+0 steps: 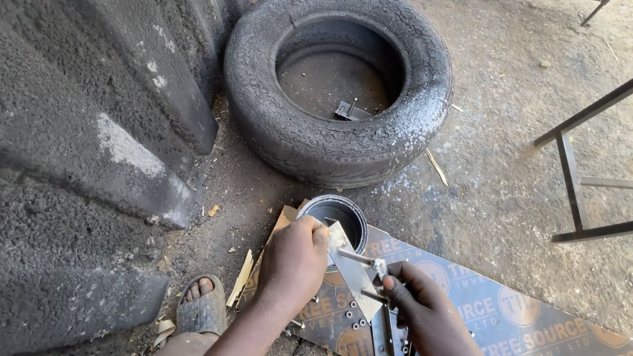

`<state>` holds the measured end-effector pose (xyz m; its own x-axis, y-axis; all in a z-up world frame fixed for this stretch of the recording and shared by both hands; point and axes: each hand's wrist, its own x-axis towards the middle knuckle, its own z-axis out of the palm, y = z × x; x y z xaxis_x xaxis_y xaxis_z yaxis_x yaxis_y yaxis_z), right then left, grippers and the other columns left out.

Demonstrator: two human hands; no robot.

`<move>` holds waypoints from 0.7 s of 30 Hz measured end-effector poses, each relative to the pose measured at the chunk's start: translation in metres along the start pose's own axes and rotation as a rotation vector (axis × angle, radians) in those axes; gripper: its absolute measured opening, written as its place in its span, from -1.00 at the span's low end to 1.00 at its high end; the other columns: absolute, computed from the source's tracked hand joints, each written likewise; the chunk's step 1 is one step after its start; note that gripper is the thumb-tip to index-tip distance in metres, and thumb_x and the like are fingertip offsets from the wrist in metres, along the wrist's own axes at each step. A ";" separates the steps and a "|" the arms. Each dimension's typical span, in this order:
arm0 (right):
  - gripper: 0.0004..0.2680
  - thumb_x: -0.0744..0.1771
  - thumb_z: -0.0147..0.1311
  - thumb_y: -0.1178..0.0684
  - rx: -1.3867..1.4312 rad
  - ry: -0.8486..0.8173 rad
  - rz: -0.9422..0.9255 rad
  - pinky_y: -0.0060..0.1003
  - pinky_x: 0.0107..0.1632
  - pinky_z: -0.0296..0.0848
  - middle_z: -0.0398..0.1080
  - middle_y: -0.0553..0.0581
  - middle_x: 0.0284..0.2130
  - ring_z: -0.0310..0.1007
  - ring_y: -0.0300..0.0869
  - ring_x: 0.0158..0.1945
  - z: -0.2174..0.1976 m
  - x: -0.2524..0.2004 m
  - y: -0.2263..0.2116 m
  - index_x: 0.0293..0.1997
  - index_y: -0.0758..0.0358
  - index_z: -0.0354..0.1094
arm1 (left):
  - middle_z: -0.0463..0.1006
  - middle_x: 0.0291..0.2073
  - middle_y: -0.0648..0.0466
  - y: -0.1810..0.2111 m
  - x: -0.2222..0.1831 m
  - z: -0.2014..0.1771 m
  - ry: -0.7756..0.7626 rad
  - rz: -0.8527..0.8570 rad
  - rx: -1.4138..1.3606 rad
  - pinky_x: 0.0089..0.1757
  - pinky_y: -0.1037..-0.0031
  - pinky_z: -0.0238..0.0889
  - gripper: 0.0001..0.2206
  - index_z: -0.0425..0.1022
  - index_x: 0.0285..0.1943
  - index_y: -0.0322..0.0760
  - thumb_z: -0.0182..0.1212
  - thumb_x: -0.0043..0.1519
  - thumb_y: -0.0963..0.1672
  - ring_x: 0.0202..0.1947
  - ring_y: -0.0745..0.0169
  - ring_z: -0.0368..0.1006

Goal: Painting a small metal bracket with a brush and silver paint in a workshop environment.

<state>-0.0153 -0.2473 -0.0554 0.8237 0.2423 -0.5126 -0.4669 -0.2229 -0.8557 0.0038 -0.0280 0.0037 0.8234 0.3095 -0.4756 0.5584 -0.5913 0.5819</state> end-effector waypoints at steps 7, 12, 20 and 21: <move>-0.84 0.40 0.05 -0.06 -0.283 0.103 0.035 -0.34 -0.39 0.16 0.31 -0.02 -0.52 0.16 -0.28 -0.49 0.007 -0.010 -0.030 -0.19 0.12 0.51 | 0.66 -0.25 0.04 0.007 -0.007 -0.007 -0.018 -0.019 0.009 -0.28 0.14 0.35 -0.77 0.54 -0.16 -0.08 -0.05 0.39 -0.04 -0.24 -0.01 0.54; -0.89 0.40 0.04 0.02 -0.281 0.037 -0.034 -0.39 -0.10 0.30 0.41 -0.05 -0.37 0.34 -0.31 -0.26 0.010 -0.010 -0.025 -0.15 0.14 0.48 | 0.67 -0.23 0.06 0.001 -0.005 0.009 -0.022 0.185 0.107 -0.18 0.10 0.32 -0.77 0.51 -0.15 -0.13 -0.07 0.41 -0.05 -0.22 -0.03 0.53; -0.95 0.28 0.24 -0.04 -0.571 0.268 -0.162 -0.36 -0.05 0.29 0.40 -0.09 -0.26 0.37 -0.26 -0.17 0.012 -0.008 -0.027 -0.27 -0.04 0.55 | 0.65 -0.23 0.11 0.013 -0.015 -0.003 -0.107 -0.053 -0.040 -0.26 0.24 0.36 -0.77 0.52 -0.14 -0.06 -0.08 0.41 -0.05 -0.21 0.10 0.53; -0.97 0.27 0.25 0.00 -0.605 0.264 -0.234 -0.33 -0.04 0.32 0.44 -0.10 -0.29 0.40 -0.22 -0.15 0.015 -0.008 -0.025 -0.32 -0.02 0.58 | 0.67 -0.16 0.07 0.012 -0.014 -0.002 -0.085 -0.080 -0.054 -0.20 0.15 0.35 -0.77 0.55 -0.10 -0.06 -0.06 0.38 -0.04 -0.15 0.00 0.54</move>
<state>-0.0151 -0.2291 -0.0313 0.9673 0.1277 -0.2194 -0.0695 -0.6981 -0.7126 -0.0009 -0.0379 0.0182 0.7656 0.2886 -0.5749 0.6287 -0.5252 0.5735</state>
